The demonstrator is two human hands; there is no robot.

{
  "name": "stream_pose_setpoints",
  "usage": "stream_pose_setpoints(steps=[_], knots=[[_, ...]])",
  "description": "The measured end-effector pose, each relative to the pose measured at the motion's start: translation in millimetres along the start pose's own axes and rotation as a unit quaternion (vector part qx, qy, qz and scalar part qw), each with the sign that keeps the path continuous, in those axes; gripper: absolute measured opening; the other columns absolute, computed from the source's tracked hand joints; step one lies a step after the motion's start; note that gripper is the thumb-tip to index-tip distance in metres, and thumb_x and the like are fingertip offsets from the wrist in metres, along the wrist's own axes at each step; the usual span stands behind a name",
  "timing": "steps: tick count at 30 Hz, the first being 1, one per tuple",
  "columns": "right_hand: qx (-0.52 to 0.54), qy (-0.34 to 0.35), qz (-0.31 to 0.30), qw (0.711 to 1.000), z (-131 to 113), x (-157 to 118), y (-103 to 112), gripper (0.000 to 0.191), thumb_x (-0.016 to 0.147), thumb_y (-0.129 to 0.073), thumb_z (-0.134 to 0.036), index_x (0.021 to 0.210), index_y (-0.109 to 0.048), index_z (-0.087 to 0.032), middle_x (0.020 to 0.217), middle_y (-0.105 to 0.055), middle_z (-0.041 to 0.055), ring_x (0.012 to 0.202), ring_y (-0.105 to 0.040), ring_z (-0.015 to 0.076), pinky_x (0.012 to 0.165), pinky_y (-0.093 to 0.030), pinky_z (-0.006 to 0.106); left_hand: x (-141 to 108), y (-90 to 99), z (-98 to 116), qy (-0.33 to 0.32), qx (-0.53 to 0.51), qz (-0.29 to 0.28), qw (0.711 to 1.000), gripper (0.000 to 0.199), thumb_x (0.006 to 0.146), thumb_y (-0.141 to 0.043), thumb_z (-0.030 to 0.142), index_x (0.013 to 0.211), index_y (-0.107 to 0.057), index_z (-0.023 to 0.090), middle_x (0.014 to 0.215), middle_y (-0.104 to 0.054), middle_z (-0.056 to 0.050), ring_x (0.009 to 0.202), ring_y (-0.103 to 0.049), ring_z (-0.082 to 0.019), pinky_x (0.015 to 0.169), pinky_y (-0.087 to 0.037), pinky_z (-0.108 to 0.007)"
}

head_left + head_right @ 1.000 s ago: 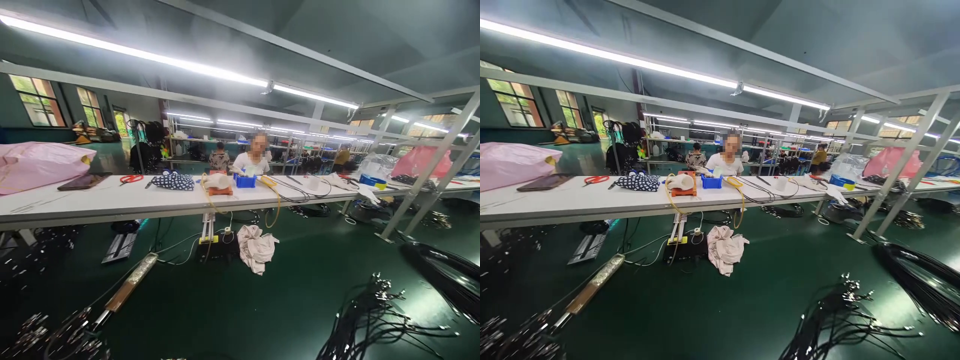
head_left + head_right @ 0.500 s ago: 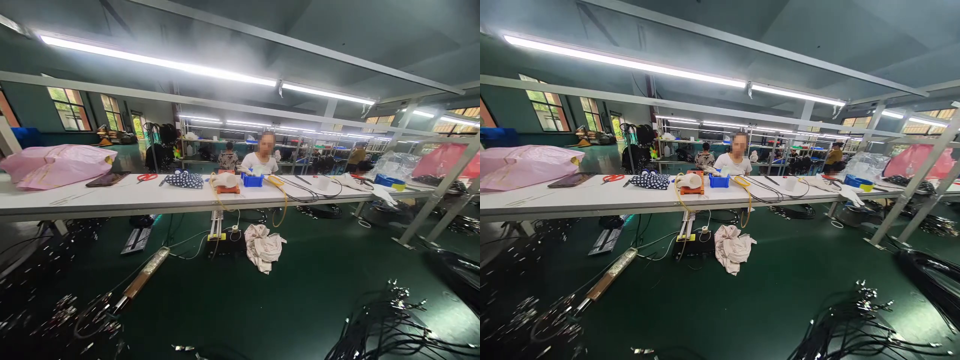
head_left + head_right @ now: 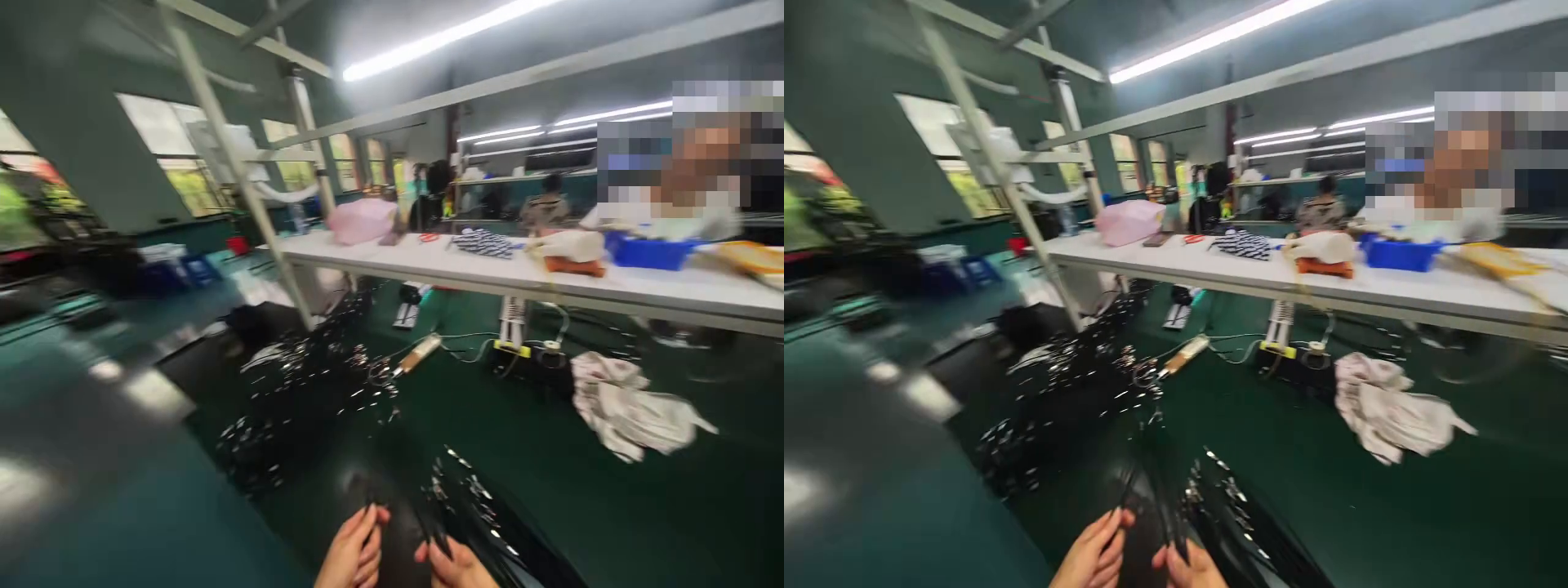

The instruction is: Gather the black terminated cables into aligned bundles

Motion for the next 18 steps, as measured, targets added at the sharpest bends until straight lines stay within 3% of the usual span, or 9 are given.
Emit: stream_pose_setpoints(steps=[3, 6, 9, 11, 14, 18], knots=[[0.028, -0.015, -0.016, 0.999, -11, 25, -27, 0.057, 0.067, -0.057, -0.069, 0.088, -0.048, -0.017, 0.045, -0.03, -0.0112, 0.034, -0.019, 0.0023, 0.038, -0.01, 0.019, 7, 15.5, 18, -0.055, -0.038, -0.055, 0.996, 0.053, 0.06, -0.069, 0.059, 0.083, -0.054, 0.014, 0.042, -0.023, 0.01, 0.033, -0.01, -0.001, 0.033, -0.011, -0.015], [0.032, -0.05, -0.009, 0.998, -32, 39, -54, 0.051, 0.073, -0.054, -0.065, 0.089, -0.047, -0.017, 0.048, -0.031, -0.0111, 0.034, -0.018, 0.0017, 0.038, -0.009, 0.019, 9, 39.3, 39, -0.083, -0.042, -0.012, 0.996, 0.056, 0.057, -0.071, 0.058, 0.084, -0.053, 0.013, 0.042, -0.024, 0.011, 0.033, -0.011, -0.001, 0.035, -0.01, -0.015], [0.042, -0.039, 0.004, 0.998, -53, 38, -57, 0.048, 0.074, -0.054, -0.062, 0.089, -0.047, -0.017, 0.049, -0.03, -0.0111, 0.035, -0.018, 0.0015, 0.038, -0.009, 0.019, 8, 48.0, 54, -0.088, -0.053, 0.007, 0.995, 0.059, 0.052, -0.075, 0.057, 0.085, -0.052, 0.013, 0.042, -0.022, 0.012, 0.034, -0.011, 0.0, 0.035, -0.011, -0.015], [0.06, -0.012, -0.021, 0.998, -59, 24, -46, 0.049, 0.073, -0.056, -0.062, 0.09, -0.047, -0.017, 0.049, -0.03, -0.0112, 0.035, -0.016, 0.0014, 0.037, -0.008, 0.019, 2, 38.3, 57, -0.085, -0.062, -0.007, 0.994, 0.056, 0.056, -0.074, 0.054, 0.086, -0.052, 0.014, 0.043, -0.022, 0.012, 0.035, -0.011, -0.001, 0.035, -0.013, -0.015], [0.092, 0.029, -0.058, 0.994, -58, -10, -17, 0.048, 0.074, -0.057, -0.061, 0.092, -0.046, -0.017, 0.048, -0.029, -0.0118, 0.035, -0.012, 0.0017, 0.036, -0.006, 0.019, -12, 2.9, 50, -0.069, -0.075, -0.049, 0.994, 0.049, 0.061, -0.072, 0.052, 0.087, -0.051, 0.015, 0.043, -0.022, 0.011, 0.035, -0.011, -0.001, 0.035, -0.014, -0.016], [0.092, 0.109, -0.02, 0.99, -51, -55, 21, 0.053, 0.071, -0.059, -0.064, 0.09, -0.049, -0.015, 0.045, -0.032, -0.0109, 0.034, -0.017, 0.0021, 0.037, -0.009, 0.02, -21, -52.0, 32, -0.042, -0.047, -0.094, 0.994, 0.049, 0.061, -0.071, 0.054, 0.086, -0.053, 0.016, 0.042, -0.025, 0.01, 0.033, -0.012, -0.001, 0.035, -0.014, -0.016]])
Point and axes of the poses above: each hand's wrist, its own x-axis towards the middle knuckle, its own y-axis out of the back of the hand, z = x × y, the point moved 5 cm from there along x, towards the middle knuckle
